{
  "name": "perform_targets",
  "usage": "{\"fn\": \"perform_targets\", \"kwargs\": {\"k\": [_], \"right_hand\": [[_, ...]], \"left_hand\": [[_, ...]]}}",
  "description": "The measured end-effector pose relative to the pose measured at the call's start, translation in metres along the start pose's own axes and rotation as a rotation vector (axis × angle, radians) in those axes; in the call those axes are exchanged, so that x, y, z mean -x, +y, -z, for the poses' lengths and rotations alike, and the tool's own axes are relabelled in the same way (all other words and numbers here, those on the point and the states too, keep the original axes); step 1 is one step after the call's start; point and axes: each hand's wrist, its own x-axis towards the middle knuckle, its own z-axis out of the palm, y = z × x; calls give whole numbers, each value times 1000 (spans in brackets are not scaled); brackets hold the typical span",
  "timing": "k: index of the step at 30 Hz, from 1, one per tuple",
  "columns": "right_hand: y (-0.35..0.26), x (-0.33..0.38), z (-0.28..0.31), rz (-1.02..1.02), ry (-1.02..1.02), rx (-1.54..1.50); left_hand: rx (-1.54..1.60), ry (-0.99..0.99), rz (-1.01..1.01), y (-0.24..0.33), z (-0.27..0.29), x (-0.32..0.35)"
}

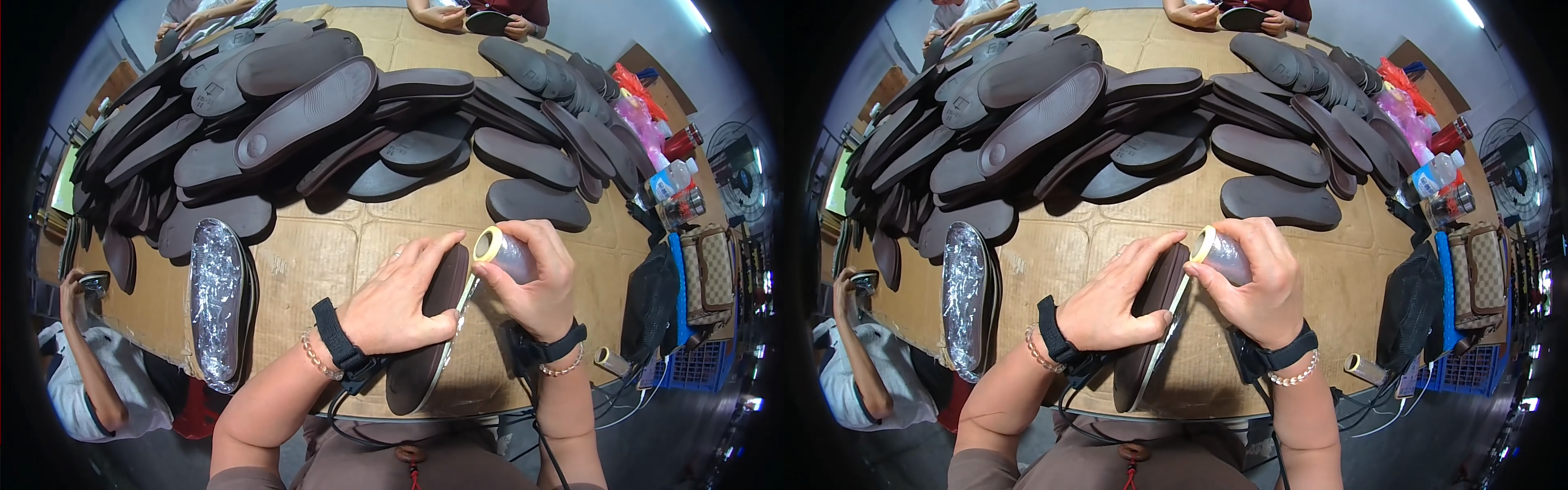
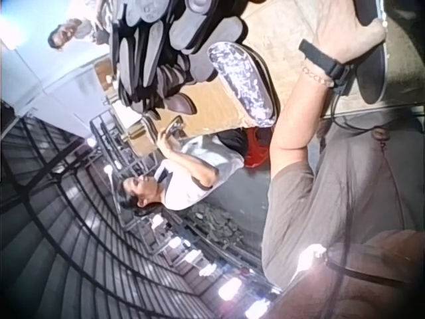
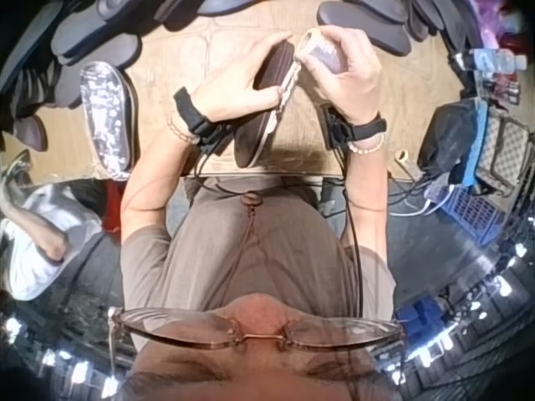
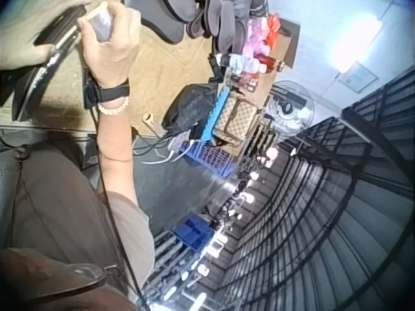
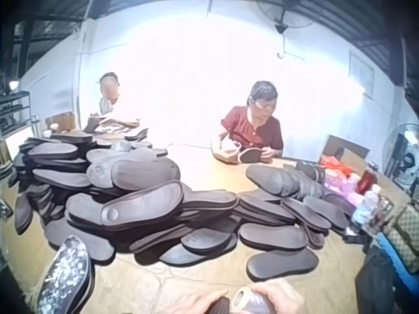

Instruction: Assembling shoe soles by wrapping components in plastic and applying adhesive tape to edges.

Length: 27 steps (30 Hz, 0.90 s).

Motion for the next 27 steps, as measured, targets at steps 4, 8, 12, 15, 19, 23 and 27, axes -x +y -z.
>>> {"fn": "perform_targets", "kwargs": {"k": [4,8,12,15,19,23,27], "right_hand": [[5,3,-9,59,25,63],[5,4,-12,71,18,108],[4,4,-11,65,11,129],[4,4,-13,68,12,124],[2,2,-11,98,0,174],[0,5,-11,-28,-83,139],[-1,7,-9,-44,-151,139]], "left_hand": [[-15,10,-16,-5,-1,0],[-15,3,-5,-2,1,1],[-17,-1,-10,-2,0,0],[-13,14,-14,-4,-1,1],[10,50,-30,-4,-1,-4],[33,131,28,-3,-4,-14],[62,167,49,-4,-6,-15]]}}
